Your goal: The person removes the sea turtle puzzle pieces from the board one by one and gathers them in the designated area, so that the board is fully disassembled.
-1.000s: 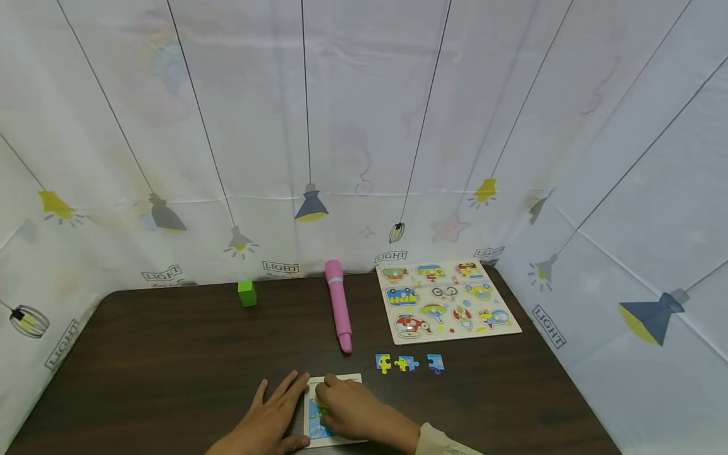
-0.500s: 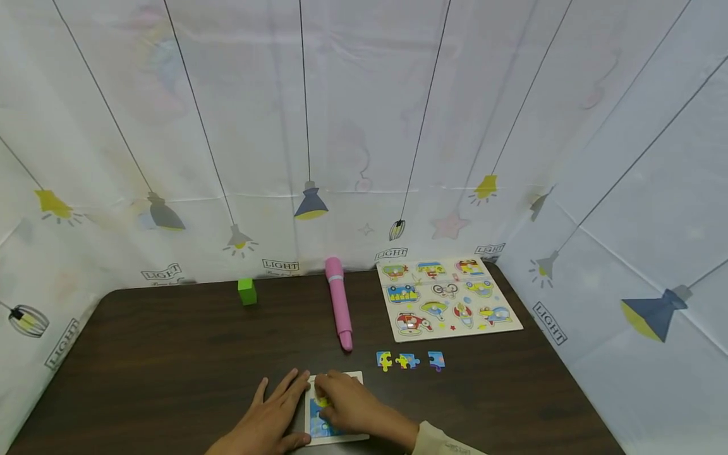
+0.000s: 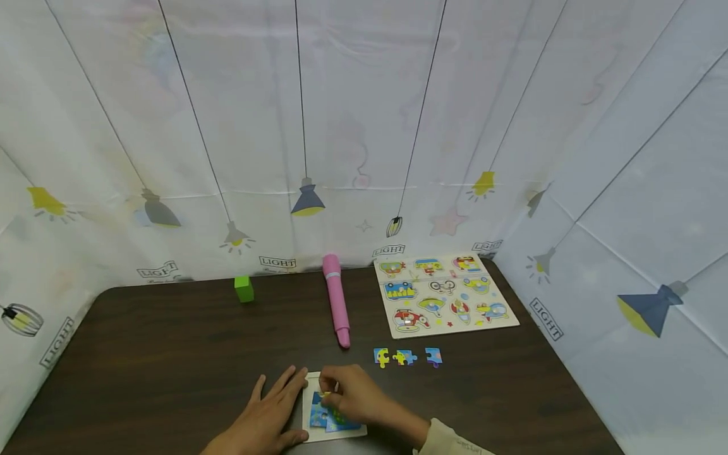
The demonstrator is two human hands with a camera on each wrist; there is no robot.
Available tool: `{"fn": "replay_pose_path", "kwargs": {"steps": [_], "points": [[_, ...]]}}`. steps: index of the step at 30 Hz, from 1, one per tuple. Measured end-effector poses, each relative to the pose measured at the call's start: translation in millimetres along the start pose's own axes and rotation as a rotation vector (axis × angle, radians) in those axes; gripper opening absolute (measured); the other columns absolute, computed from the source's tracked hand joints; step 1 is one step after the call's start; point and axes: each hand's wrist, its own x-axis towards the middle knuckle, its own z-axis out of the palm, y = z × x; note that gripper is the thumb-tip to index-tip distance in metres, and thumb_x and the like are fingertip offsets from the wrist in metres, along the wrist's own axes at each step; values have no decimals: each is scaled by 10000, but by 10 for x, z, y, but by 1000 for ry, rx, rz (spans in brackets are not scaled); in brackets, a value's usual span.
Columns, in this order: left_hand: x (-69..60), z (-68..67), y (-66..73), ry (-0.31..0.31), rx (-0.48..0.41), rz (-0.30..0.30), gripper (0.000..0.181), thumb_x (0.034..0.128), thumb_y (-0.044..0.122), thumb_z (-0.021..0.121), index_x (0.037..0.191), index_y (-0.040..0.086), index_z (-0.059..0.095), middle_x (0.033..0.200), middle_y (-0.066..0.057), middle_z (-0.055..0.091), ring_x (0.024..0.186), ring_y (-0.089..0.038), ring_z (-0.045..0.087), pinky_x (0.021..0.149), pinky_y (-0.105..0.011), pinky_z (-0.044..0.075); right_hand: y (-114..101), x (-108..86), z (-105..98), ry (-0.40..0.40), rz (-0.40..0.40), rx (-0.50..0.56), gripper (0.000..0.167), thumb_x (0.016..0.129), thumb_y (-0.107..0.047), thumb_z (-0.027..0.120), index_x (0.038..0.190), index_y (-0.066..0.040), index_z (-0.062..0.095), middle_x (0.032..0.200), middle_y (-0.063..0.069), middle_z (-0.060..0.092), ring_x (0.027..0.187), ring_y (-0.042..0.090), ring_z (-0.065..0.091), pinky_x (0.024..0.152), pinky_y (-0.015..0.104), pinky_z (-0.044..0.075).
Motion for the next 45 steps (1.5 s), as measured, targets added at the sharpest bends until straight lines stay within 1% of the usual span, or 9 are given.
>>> {"fn": "replay_pose_path", "kwargs": {"steps": [9,14,19,22,26,33,35,40,45], "points": [[2,-5,-14,11,-28,14,965,897,531,722,1590,21,285,1661,-131,288,1532,-411,187,1084,-816,47,78,20,98,-38,-45,-90,239,854,-28,783,824,-140,575,705,-153,434,624,-37,411,570,141,338],[18,11,-7,10,-63,-35,855,954,556,651,1576,58,340,1664,-106,289,1543,-383,174,1099,-800,8,78,25,128,-28,-56,-113,244,842,-20,775,816,-149,570,687,-155,423,602,-38,396,549,140,324],[40,85,25,46,21,-64,741,967,571,617,1491,72,457,1651,-111,319,1528,-375,233,1065,-835,71,40,26,130,-31,-66,-117,225,844,-10,765,822,-135,579,697,-162,447,609,-44,412,552,128,343],[48,115,50,60,77,-74,740,947,550,656,1475,66,469,1648,-117,324,1521,-377,250,1045,-848,105,25,27,129,-26,-72,-118,215,842,-5,767,824,-125,589,708,-162,470,621,-43,426,565,125,363],[57,107,84,55,103,-90,743,937,520,686,1477,55,475,1648,-117,324,1521,-377,247,1036,-854,118,25,29,135,-12,-74,-122,216,842,-5,771,818,-123,592,708,-162,478,628,-40,434,576,126,367],[68,85,105,37,111,-100,772,932,486,710,1513,49,449,1649,-121,322,1521,-378,245,1021,-861,137,-46,34,147,13,-169,-259,256,864,-5,744,801,-166,556,663,-143,426,595,-41,385,523,122,297],[71,86,103,32,124,-99,778,933,486,709,1517,47,443,1647,-127,323,1521,-380,244,1015,-864,144,-70,51,133,37,-160,-262,265,868,-18,753,794,-171,550,670,-142,448,592,-42,391,517,124,308],[78,76,115,22,153,-107,752,931,500,705,1484,46,476,1644,-128,328,1521,-379,245,1012,-863,163,-125,56,-85,75,-40,-170,260,881,-64,782,795,-176,564,712,-138,526,614,-17,450,538,173,387],[76,66,151,26,155,-122,723,926,492,717,1459,61,488,1638,-127,342,1517,-373,263,1015,-859,168,80,-93,-440,112,52,-58,195,896,-34,764,838,-140,613,721,-106,534,636,12,467,562,210,413]]}}
